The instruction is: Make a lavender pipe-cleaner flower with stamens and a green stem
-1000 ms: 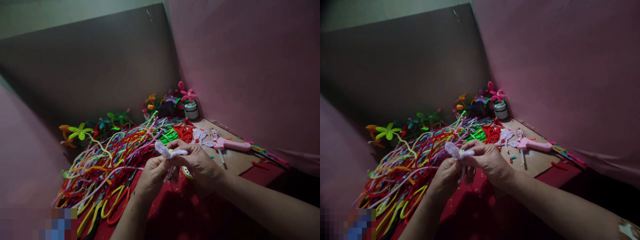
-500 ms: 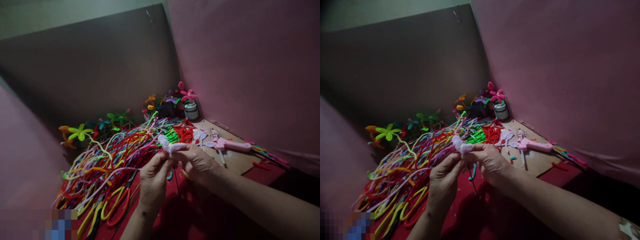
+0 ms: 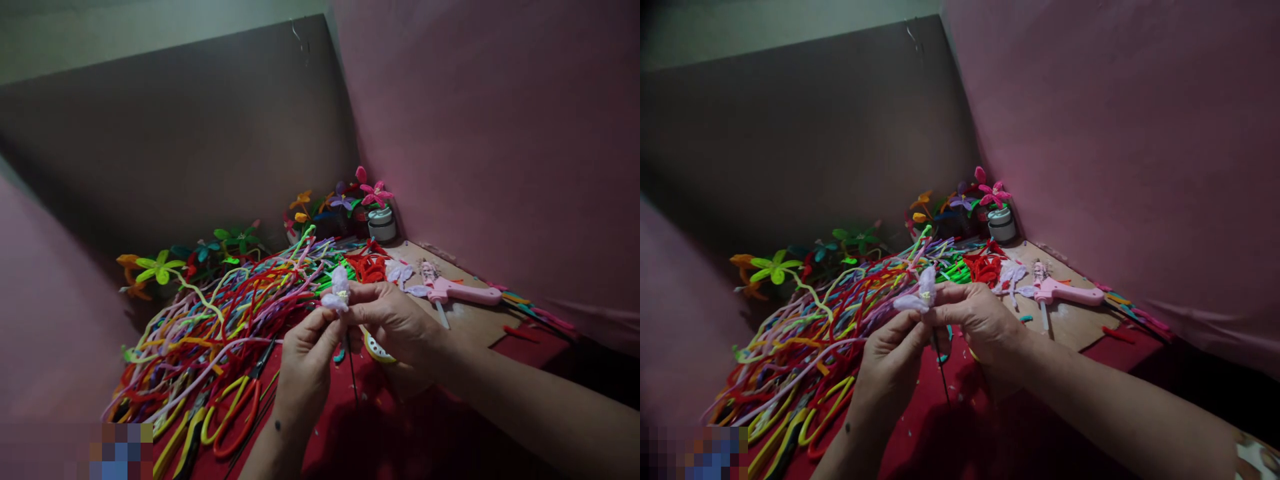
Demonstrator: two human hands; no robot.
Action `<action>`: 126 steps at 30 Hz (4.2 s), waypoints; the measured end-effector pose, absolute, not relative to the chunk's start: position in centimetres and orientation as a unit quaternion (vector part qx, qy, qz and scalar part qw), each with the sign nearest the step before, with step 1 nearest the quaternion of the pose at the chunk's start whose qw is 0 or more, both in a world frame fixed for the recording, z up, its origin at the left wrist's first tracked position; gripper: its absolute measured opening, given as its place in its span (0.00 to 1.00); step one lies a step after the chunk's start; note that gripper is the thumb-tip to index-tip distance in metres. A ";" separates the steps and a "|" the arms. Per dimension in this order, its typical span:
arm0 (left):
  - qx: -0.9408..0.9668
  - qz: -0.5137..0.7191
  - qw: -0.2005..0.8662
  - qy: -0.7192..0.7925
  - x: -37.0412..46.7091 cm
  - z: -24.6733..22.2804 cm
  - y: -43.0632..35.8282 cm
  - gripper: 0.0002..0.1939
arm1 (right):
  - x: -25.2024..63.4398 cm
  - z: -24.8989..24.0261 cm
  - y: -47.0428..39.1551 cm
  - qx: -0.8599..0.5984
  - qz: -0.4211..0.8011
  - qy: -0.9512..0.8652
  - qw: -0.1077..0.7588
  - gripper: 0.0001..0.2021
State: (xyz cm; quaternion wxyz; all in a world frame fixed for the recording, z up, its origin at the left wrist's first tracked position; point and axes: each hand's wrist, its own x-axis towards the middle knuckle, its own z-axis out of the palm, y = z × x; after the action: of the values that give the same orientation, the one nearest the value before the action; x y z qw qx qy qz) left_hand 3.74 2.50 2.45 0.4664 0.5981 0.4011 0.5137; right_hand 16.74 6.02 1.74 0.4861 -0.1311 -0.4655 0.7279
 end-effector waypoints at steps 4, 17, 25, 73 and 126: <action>0.593 0.541 0.392 0.449 4.3 2.3 2.1 0.04 | 16.3 1.6 5.6 -0.148 0.709 -0.446 0.526 0.06; 0.594 0.567 0.342 0.457 4.2 2.5 1.9 0.06 | 15.9 1.8 5.1 -0.113 0.736 -0.434 0.508 0.03; 0.474 0.618 0.496 0.385 2.7 2.8 3.6 0.05 | 20.6 1.8 7.9 -0.260 0.627 -0.469 0.565 0.14; 0.317 0.605 0.645 0.344 2.2 1.5 5.5 0.09 | 21.1 0.9 7.5 -0.264 0.532 -0.495 0.634 0.09; 0.368 0.543 0.633 0.410 2.7 1.6 4.8 0.09 | 31.1 -3.8 7.8 -0.637 -0.052 -0.714 0.285 0.19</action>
State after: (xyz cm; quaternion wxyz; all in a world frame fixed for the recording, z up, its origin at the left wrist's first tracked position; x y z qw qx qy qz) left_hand 2.75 4.79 1.56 0.6332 0.3685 0.4101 0.5433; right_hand 31.11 7.76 -3.78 0.2852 -0.6371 -0.7142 -0.0524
